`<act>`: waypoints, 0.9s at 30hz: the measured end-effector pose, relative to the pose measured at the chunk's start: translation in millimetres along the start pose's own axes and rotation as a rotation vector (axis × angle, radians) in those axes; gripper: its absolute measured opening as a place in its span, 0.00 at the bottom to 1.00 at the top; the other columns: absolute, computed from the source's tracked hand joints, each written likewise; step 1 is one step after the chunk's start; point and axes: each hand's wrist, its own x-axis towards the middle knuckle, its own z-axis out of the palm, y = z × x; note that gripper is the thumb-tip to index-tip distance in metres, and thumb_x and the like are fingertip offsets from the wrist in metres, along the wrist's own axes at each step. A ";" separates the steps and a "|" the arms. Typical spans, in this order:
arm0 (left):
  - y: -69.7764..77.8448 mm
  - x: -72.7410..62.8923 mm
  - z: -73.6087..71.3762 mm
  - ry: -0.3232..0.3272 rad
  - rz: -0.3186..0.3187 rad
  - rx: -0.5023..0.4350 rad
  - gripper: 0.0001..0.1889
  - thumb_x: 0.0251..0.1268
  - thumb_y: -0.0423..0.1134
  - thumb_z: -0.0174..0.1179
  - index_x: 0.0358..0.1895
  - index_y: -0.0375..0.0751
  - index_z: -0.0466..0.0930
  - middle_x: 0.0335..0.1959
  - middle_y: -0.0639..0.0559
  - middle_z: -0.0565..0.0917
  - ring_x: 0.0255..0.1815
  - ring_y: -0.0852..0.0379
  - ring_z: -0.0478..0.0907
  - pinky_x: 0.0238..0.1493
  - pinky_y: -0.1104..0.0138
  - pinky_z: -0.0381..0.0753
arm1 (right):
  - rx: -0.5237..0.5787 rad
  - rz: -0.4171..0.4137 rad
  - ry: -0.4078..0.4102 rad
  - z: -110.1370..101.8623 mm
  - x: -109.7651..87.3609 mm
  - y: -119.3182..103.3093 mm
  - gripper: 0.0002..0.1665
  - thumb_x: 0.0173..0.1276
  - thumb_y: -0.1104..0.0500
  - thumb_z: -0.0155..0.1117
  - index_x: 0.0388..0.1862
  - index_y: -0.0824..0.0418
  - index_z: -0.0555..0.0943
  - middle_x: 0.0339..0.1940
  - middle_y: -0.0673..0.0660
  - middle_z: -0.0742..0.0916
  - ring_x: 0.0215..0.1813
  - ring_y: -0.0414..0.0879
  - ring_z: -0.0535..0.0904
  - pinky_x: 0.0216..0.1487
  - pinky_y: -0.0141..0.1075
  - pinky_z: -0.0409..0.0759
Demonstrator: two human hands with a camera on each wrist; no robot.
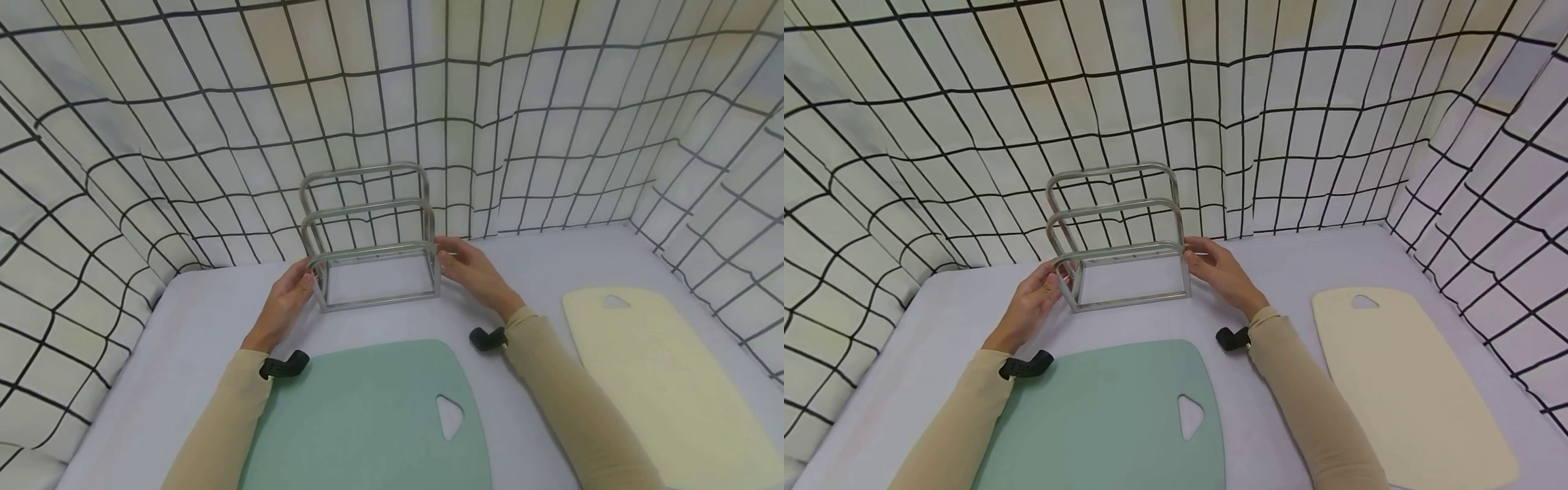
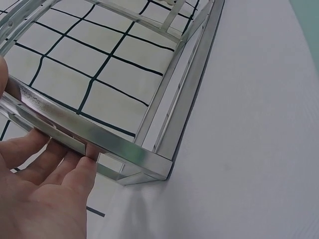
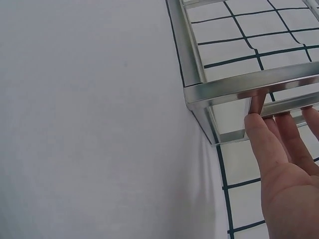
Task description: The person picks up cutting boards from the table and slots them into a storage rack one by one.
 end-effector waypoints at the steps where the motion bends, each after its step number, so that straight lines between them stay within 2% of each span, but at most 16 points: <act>1: -0.4 0.1 0.2 0.000 -0.001 0.003 0.32 0.86 0.46 0.41 0.82 0.32 0.50 0.84 0.33 0.54 0.87 0.35 0.46 0.84 0.37 0.45 | -0.001 0.000 -0.001 -0.5 -0.4 0.1 0.35 0.79 0.38 0.55 0.79 0.47 0.66 0.79 0.56 0.72 0.79 0.55 0.70 0.74 0.49 0.77; 6: -1.2 0.0 2.1 -0.004 -0.009 0.018 0.32 0.86 0.47 0.41 0.82 0.33 0.50 0.84 0.34 0.54 0.87 0.36 0.46 0.84 0.38 0.46 | -0.007 -0.004 -0.001 -3.0 -3.1 0.8 0.37 0.78 0.36 0.55 0.79 0.48 0.66 0.79 0.56 0.72 0.80 0.55 0.70 0.74 0.49 0.76; 27: 2.0 1.8 11.6 -0.020 -0.021 0.046 0.32 0.86 0.48 0.41 0.83 0.35 0.49 0.84 0.34 0.54 0.87 0.35 0.47 0.84 0.36 0.47 | -0.016 -0.013 0.000 -12.9 -11.7 3.5 0.32 0.81 0.42 0.54 0.79 0.49 0.66 0.80 0.56 0.71 0.79 0.57 0.71 0.74 0.51 0.77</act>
